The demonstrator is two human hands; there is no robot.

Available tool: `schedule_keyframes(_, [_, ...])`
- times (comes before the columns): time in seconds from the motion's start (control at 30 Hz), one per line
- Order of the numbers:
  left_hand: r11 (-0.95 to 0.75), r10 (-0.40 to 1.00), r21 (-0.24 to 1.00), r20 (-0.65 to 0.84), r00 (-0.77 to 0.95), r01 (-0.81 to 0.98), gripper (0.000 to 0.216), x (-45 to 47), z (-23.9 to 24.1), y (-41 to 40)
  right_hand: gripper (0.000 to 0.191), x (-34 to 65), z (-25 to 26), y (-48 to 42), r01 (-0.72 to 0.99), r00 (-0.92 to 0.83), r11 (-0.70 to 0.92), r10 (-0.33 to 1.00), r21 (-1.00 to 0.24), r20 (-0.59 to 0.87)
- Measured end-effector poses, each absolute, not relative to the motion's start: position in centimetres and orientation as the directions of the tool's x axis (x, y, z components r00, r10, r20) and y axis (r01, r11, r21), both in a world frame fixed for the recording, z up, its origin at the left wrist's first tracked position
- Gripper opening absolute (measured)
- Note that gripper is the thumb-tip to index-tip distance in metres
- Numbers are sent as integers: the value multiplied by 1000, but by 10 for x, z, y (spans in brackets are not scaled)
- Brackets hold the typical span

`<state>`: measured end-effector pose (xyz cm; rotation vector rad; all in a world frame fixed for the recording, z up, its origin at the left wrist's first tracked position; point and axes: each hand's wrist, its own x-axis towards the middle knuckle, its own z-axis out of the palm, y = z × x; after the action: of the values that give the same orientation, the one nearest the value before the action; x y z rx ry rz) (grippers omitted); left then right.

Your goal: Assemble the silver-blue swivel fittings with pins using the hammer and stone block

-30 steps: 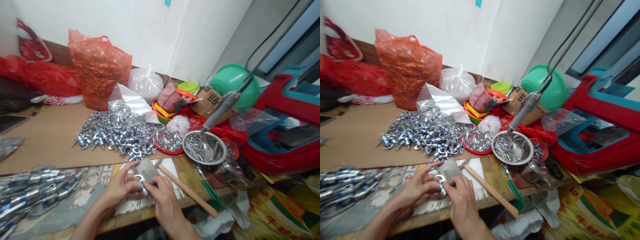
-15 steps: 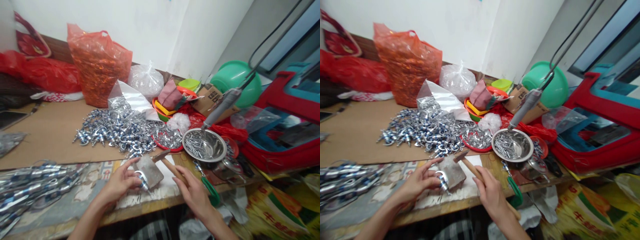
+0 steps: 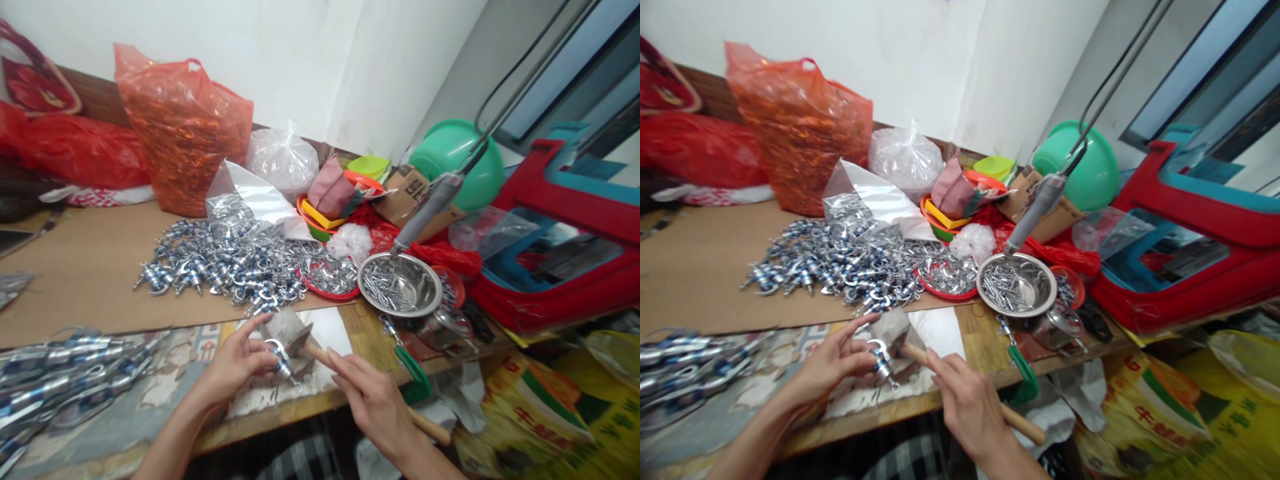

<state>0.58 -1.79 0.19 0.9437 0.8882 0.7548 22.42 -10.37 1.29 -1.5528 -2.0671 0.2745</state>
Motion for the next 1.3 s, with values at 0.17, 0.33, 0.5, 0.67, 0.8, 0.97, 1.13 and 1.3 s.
schedule_keyframes(0.17, [318,881,948,-285,377,-27,32,7,-1,-18,36,265,-12,-70,805,53,52,986,-591,160])
schedule_keyframes(0.33, [245,907,968,-247,340,50,13,4,3,-19,43,242,-17,-68,882,-3,116,971,-456,240])
schedule_keyframes(0.5, [147,973,986,-158,167,76,14,-15,5,-16,87,175,-19,-77,774,-189,298,951,-559,245])
schedule_keyframes(0.67, [125,982,990,-133,135,66,16,-20,4,-16,52,166,-29,-52,769,-149,300,943,-565,297])
schedule_keyframes(0.8, [117,975,991,-127,182,67,14,-4,9,-17,61,183,-25,-50,749,-224,320,946,-580,234])
schedule_keyframes(0.97, [-23,978,973,-26,205,229,9,12,9,-11,79,215,-2,-35,603,-484,437,866,-667,129])
schedule_keyframes(1.13, [-165,974,921,96,204,352,15,18,1,-6,30,250,17,41,878,-68,166,972,-449,227])
schedule_keyframes(1.3, [-207,961,911,121,249,357,15,15,-3,-8,12,257,1,99,945,19,36,986,-324,164])
